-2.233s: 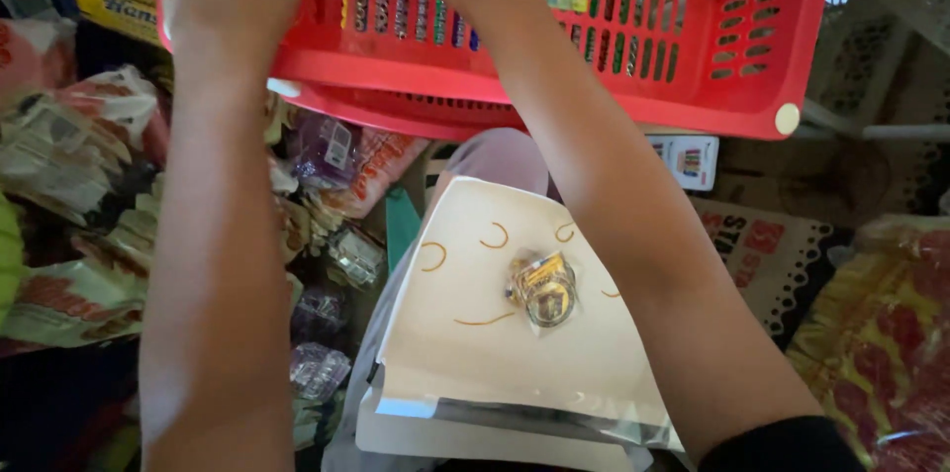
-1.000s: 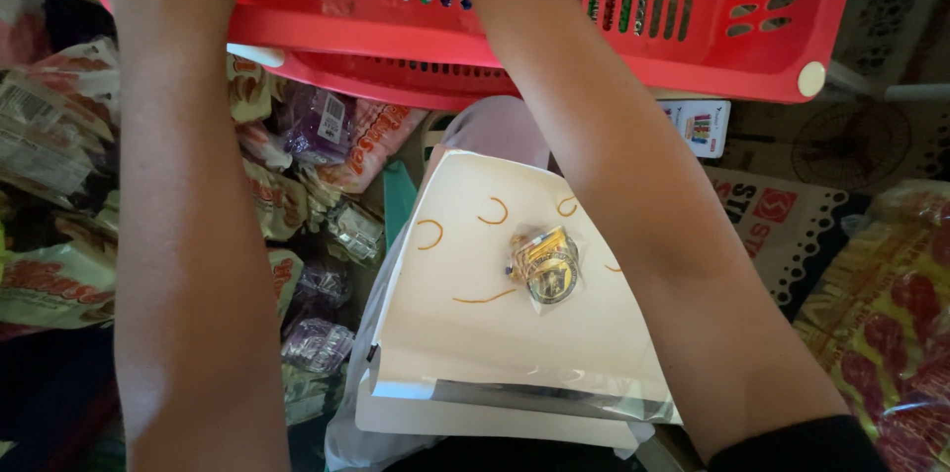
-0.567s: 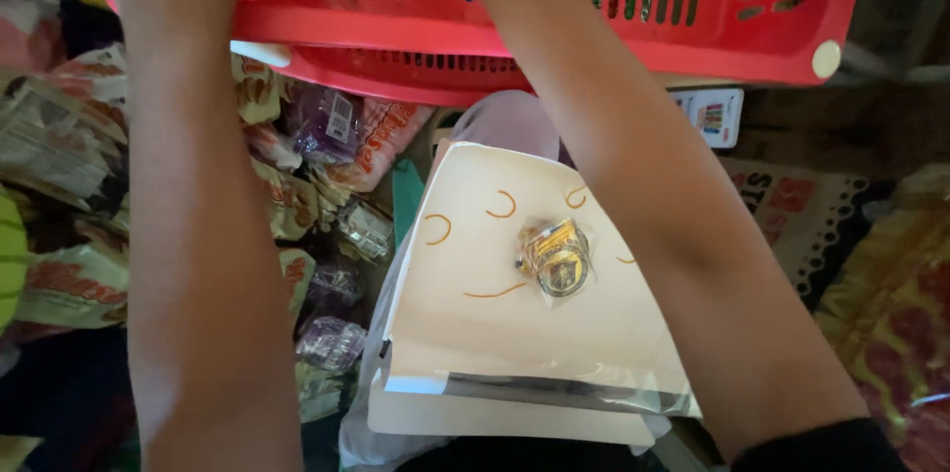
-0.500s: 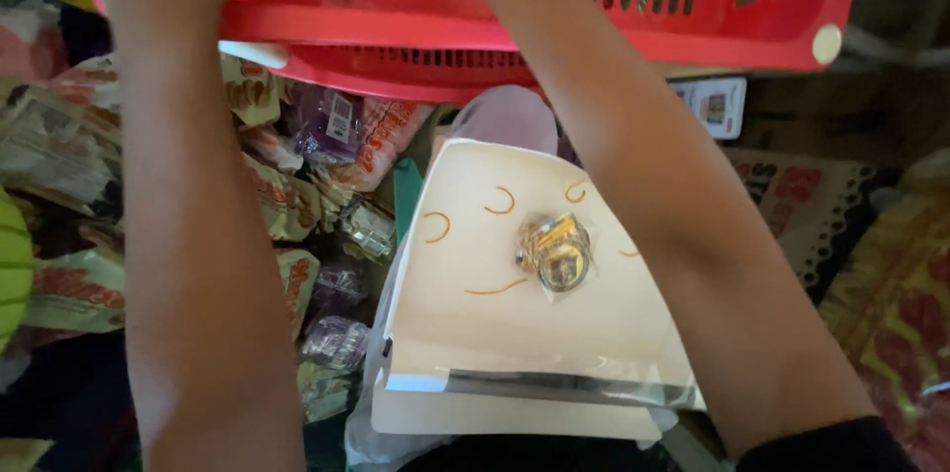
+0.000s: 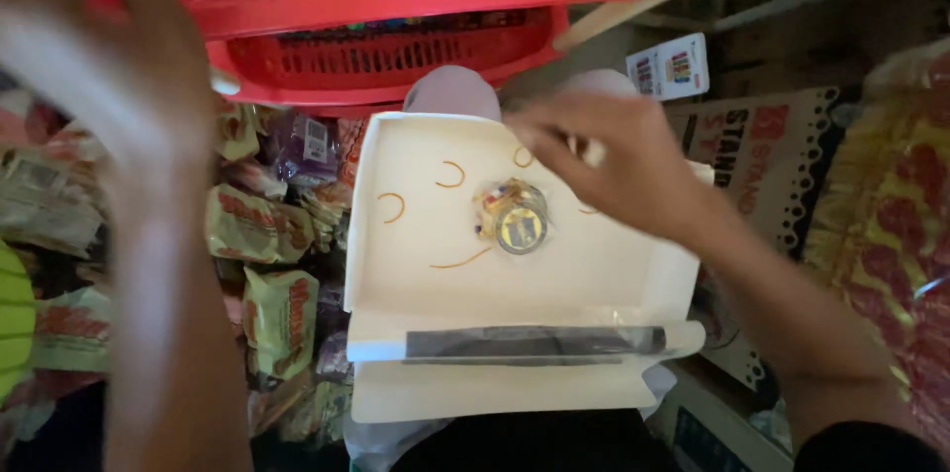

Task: Packing packaged medals or badges from a red basket into a white cardboard box.

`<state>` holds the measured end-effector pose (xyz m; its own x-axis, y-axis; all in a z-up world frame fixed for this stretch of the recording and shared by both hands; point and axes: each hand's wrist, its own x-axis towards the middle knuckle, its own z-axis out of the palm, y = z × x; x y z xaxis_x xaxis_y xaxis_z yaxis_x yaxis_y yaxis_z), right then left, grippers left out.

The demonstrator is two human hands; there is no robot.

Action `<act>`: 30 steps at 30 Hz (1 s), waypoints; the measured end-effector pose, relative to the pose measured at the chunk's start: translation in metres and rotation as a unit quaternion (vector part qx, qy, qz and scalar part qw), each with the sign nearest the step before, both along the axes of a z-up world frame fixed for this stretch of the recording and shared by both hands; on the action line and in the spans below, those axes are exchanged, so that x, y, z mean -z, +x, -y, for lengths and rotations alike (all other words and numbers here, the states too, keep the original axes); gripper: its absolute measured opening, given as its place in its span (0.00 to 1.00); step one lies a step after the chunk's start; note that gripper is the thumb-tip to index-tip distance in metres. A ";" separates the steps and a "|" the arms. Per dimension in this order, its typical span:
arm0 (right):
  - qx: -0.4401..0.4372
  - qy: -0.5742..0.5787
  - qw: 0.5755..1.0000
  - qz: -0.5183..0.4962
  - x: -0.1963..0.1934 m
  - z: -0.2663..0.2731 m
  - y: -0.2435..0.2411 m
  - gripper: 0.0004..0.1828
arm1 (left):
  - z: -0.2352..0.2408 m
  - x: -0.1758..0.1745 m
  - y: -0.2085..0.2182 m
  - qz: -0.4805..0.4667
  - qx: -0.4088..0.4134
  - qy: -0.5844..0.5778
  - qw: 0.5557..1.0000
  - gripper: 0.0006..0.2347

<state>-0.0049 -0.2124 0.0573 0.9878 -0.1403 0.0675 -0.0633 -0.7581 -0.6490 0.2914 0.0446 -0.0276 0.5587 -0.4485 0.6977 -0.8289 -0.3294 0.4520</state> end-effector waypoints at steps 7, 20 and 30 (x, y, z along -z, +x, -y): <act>0.176 0.064 0.951 -0.246 0.010 -0.019 -0.086 0.13 | 0.021 -0.038 -0.201 -0.257 0.098 0.076 0.958 0.05; 0.285 -0.005 0.954 -0.090 0.071 -0.073 -0.113 0.12 | 0.044 -0.026 -0.276 -0.399 0.067 0.314 0.859 0.06; 0.318 0.204 0.923 -0.071 0.091 -0.058 -0.113 0.13 | 0.051 -0.009 -0.265 -0.504 0.054 0.387 0.770 0.11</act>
